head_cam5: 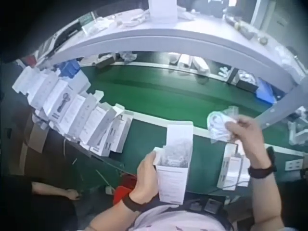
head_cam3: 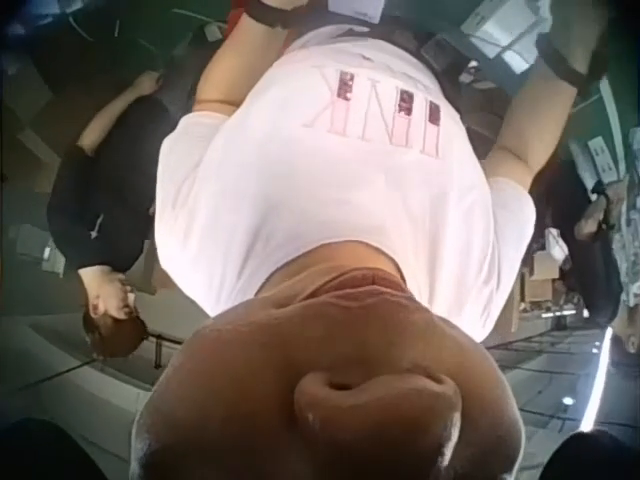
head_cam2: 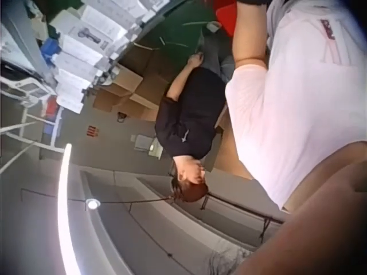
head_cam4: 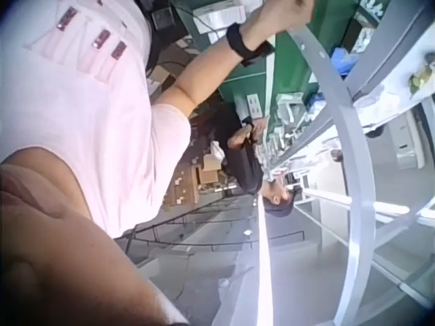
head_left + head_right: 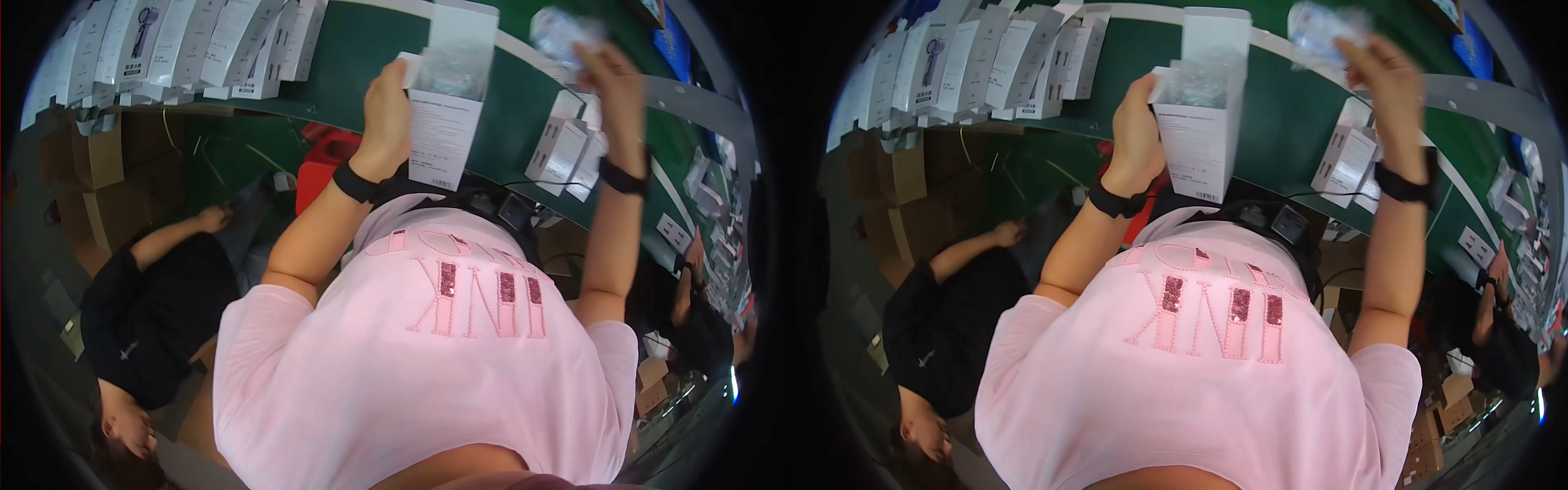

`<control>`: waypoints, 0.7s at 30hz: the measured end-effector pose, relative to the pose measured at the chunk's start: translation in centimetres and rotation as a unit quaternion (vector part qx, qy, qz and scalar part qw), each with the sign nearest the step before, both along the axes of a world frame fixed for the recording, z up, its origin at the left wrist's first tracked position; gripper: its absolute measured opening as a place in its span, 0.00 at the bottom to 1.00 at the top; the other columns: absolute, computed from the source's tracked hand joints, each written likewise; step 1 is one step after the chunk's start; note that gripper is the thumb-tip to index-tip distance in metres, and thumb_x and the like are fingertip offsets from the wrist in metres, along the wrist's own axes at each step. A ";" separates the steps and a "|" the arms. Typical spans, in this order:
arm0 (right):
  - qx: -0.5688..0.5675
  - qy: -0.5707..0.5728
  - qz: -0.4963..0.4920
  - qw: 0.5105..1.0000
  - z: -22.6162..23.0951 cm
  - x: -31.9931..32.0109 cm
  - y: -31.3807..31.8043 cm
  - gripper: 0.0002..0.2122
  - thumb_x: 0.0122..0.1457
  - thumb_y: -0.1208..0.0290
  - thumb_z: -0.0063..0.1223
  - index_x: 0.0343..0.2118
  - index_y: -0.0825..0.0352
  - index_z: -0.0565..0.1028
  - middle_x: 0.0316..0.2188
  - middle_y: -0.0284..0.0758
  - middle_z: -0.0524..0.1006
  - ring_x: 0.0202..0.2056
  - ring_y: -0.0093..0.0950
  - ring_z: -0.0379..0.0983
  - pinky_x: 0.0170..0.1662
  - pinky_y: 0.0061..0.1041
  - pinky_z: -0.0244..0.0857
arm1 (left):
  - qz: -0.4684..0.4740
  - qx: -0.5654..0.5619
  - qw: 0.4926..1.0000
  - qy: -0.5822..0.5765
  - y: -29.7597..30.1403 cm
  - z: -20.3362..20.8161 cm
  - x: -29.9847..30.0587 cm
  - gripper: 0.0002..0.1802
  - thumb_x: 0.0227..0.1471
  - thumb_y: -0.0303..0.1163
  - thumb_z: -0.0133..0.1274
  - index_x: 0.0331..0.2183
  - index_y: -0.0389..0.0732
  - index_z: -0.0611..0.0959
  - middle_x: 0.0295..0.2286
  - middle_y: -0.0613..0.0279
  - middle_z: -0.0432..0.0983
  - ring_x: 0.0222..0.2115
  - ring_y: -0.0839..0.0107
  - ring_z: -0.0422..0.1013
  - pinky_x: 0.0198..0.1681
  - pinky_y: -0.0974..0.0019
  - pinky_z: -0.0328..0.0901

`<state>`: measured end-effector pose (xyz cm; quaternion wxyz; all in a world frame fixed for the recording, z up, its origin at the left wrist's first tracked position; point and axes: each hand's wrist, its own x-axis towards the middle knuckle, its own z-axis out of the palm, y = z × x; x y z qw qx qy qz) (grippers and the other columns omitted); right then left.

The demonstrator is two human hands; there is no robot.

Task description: Packaging electronic devices into boxes using bubble wrap on a factory assembly line.

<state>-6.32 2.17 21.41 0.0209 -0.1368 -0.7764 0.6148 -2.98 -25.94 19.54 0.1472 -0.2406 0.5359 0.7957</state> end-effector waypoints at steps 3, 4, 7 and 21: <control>0.086 0.092 0.129 0.984 11.9 1.8 -1.5 0.07 0.55 0.72 0.59 0.36 0.67 0.78 0.23 0.25 0.73 0.23 0.12 0.64 0.27 0.12 0.56 | -0.103 0.141 0.984 -0.041 3.5 2.1 -0.4 0.21 0.60 0.40 0.39 0.43 0.33 0.76 0.40 0.55 0.75 0.38 0.66 0.74 0.43 0.64 0.67; 0.156 0.091 0.168 0.969 13.8 2.3 -3.1 0.06 0.55 0.73 0.59 0.35 0.66 0.78 0.23 0.24 0.73 0.23 0.11 0.63 0.27 0.12 0.56 | -0.144 0.173 0.973 -0.045 4.4 2.3 -0.5 0.22 0.60 0.40 0.38 0.44 0.33 0.76 0.41 0.55 0.75 0.38 0.65 0.74 0.43 0.63 0.68; 0.352 0.075 0.312 0.880 14.1 1.8 -5.2 0.08 0.49 0.76 0.61 0.32 0.70 0.75 0.21 0.30 0.74 0.21 0.19 0.66 0.25 0.20 0.61 | -0.223 0.206 0.951 -0.066 5.6 4.1 -0.4 0.22 0.60 0.41 0.37 0.46 0.33 0.73 0.41 0.54 0.75 0.40 0.63 0.74 0.44 0.61 0.69; -0.081 -0.317 0.515 0.792 15.2 5.1 -0.7 0.14 0.60 0.79 0.48 0.50 0.73 0.74 0.45 0.37 0.78 0.43 0.22 0.73 0.51 0.21 0.64 | -0.500 0.264 0.814 0.136 5.3 3.0 1.5 0.38 0.57 0.39 0.54 0.60 0.33 0.56 0.49 0.53 0.68 0.49 0.69 0.67 0.52 0.67 0.63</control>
